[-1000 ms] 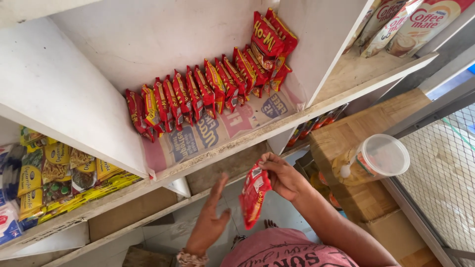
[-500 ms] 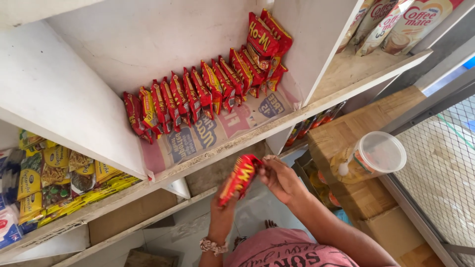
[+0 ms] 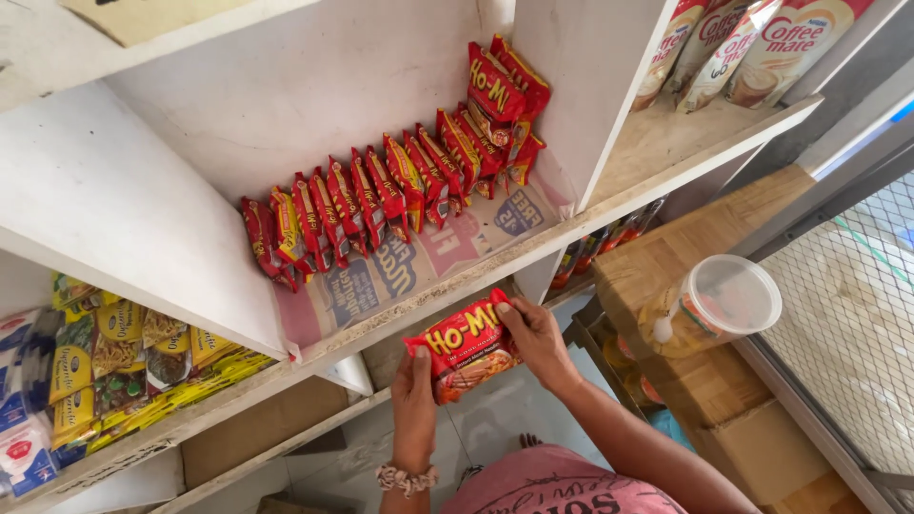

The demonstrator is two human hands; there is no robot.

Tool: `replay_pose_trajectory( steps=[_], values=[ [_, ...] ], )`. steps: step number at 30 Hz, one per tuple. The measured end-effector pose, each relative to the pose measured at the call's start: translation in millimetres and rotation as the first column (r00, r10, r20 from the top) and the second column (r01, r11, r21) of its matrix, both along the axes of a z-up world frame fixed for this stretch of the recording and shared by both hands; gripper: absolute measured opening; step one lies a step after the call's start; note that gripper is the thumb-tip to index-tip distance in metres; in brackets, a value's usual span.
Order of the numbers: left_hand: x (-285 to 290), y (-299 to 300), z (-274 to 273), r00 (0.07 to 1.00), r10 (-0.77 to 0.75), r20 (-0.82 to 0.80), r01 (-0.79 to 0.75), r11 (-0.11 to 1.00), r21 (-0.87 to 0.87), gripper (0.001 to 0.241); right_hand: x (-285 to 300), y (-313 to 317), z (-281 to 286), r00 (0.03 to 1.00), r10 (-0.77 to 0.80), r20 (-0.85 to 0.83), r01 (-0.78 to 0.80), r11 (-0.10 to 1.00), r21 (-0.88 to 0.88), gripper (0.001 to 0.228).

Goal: Stocking individual instant noodle packets onto a shelf from a cardboard box.

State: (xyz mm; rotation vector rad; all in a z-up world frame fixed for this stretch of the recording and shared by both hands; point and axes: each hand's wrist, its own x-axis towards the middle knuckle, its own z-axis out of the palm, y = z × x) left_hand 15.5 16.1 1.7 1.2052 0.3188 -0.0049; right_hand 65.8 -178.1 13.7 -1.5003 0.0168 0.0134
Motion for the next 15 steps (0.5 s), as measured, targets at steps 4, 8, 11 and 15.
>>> replay_pose_trajectory(
  steps=[4, 8, 11, 15],
  values=[
    [-1, -9, -11, 0.987, 0.132, 0.088, -0.143, 0.980, 0.135, 0.036, -6, 0, -6, 0.994, -0.077, 0.071, 0.078, 0.997, -0.018, 0.035],
    [4, -26, -12, 0.935, 0.239, 0.262, -0.313, 0.902, 0.296, 0.035, -17, 7, 1, 0.947, -0.260, 0.187, 0.286, 0.950, -0.128, 0.031],
    [2, -34, 8, 0.891, 0.255, 0.377, -0.408, 0.815, 0.412, 0.031, -23, 5, -1, 0.901, -0.310, 0.304, 0.392, 0.880, -0.266, 0.028],
    [1, -30, 21, 0.868, 0.155, 0.472, -0.461, 0.605, 0.649, 0.025, -24, -10, -16, 0.882, -0.222, 0.416, 0.392, 0.837, -0.383, 0.023]
  ],
)
